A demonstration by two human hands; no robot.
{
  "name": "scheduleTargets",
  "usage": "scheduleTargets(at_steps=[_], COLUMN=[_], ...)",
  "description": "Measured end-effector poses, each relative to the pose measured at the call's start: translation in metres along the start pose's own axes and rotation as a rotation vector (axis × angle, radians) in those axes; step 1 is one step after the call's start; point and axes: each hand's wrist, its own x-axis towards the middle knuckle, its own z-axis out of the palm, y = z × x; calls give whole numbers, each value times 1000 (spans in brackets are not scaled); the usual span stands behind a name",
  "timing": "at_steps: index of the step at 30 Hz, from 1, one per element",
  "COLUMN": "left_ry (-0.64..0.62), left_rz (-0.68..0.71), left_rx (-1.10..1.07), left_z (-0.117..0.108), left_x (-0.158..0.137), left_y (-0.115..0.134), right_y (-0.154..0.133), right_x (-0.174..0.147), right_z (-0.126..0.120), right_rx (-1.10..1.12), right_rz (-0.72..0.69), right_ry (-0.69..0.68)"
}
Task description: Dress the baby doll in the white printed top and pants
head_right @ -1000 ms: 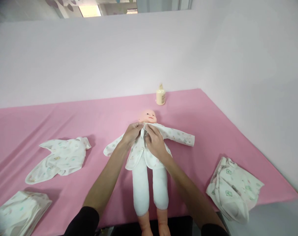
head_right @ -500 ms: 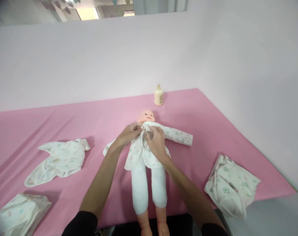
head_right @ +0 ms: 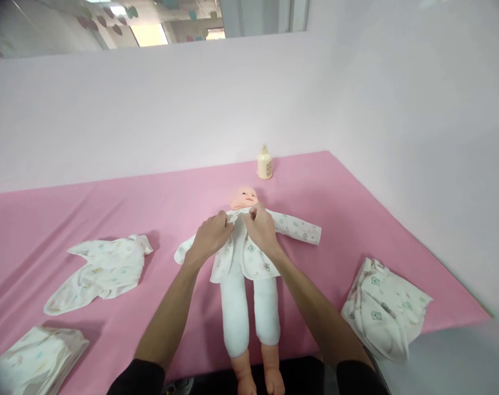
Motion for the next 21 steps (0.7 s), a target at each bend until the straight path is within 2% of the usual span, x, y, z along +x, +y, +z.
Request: scheduleTargets(at_steps=[3,7,12,16,21], left_ry=[16,17,62,169,275], left_rz=[-17,-11,14,46,51], left_rx=[42,125,189,130,-36], left_z=[-7,-12,-11,-2,9], left_x=[-6,-14,-15,-11,-8], left_y=[4,7,6,10,15], right_y=[3,7,9,12,12], right_x=[-8,-27,-36,-29,-28], right_z=[1,7,6,-1,-9], right_rx=[-16,-170,-312,-120,162], right_rz=[-23,-27,-51,-95,-20], right_ry=[34,55,-8,86,122])
